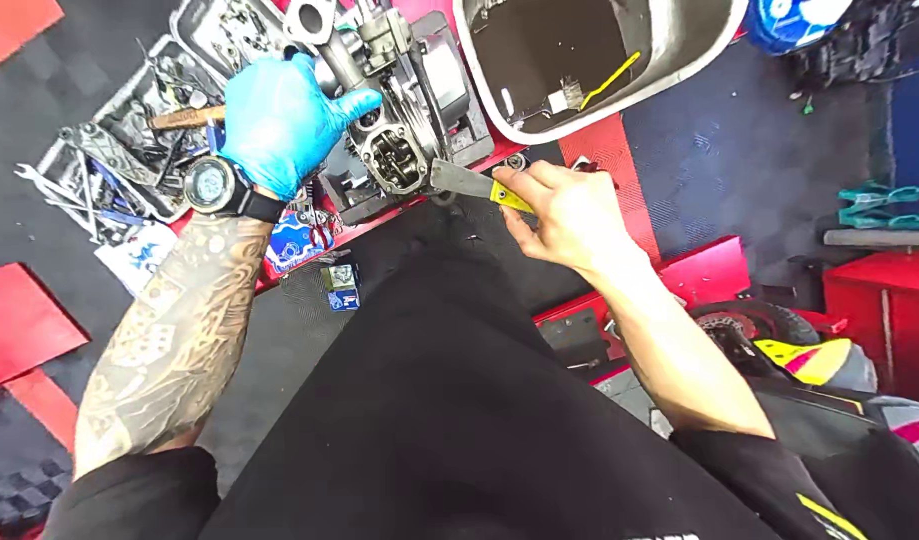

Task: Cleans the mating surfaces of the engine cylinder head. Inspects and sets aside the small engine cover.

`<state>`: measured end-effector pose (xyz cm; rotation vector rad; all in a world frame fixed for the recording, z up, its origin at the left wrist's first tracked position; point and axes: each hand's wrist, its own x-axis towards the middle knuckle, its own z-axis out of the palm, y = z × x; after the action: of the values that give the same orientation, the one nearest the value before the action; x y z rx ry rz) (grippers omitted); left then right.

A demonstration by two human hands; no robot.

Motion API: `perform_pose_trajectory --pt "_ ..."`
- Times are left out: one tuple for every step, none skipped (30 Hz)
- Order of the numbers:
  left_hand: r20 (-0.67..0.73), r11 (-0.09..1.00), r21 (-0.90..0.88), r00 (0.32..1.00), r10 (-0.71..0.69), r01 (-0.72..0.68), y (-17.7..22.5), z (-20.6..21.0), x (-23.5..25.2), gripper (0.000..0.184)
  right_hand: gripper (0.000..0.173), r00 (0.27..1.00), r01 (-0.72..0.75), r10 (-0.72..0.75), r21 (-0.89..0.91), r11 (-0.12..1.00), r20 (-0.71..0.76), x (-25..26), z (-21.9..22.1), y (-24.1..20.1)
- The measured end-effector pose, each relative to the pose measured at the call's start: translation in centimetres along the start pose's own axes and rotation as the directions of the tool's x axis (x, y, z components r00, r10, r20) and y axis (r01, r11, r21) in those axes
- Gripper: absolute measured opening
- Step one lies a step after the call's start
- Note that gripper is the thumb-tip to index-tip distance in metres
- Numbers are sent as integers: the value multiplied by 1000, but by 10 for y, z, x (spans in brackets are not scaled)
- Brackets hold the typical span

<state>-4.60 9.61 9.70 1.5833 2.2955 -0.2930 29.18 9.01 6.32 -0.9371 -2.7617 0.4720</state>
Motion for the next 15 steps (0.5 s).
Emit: perform_pose_trajectory --pt "8 1000 -2 1000 -17 17 1 1 2 101 41 1000 23 -23 14 1000 -10 2 4 6" --pt "18 1000 -4 999 -29 29 1 2 4 102 42 999 40 -40 29 999 -10 3 7 11" --pt "30 999 -5 999 -37 37 0 3 7 104 42 999 54 -54 46 998 -5 4 8 13" --pt "46 999 -16 998 -37 38 -1 5 10 105 42 998 66 -66 62 996 -2 6 9 16" --pt "58 999 -31 998 -28 30 -3 8 14 104 42 997 78 -78 74 994 0 8 9 19" --pt "65 998 -54 998 -13 17 -5 11 18 103 41 996 92 -92 82 992 0 10 8 22" --pt "76 997 -77 997 4 2 -7 12 22 100 40 994 113 -113 87 990 -1 13 7 25" --pt "85 995 -101 996 24 -16 -8 14 25 96 40 991 132 -133 84 988 8 17 4 29" --pt "93 992 -121 995 41 -30 -8 15 28 93 40 988 151 -153 78 985 23 20 1 32" --pt "100 990 -139 994 52 -37 -6 16 29 91 41 983 172 -176 71 983 47 23 -2 34" --pt "102 987 -154 993 53 -36 -4 18 30 90 41 977 197 -201 63 978 70 27 -7 36" --pt "107 986 -163 994 39 -21 -2 19 31 88 41 969 219 -224 54 974 102 32 -12 38" --pt "108 986 -165 994 22 -4 1 20 32 88 40 959 245 -249 44 968 138 37 -18 40" --pt "103 987 -161 995 8 9 3 21 34 87 39 945 277 -279 36 960 170 43 -24 41" --pt "103 987 -161 995 -4 21 5 20 36 87 38 929 315 -315 30 949 193 49 -28 43"
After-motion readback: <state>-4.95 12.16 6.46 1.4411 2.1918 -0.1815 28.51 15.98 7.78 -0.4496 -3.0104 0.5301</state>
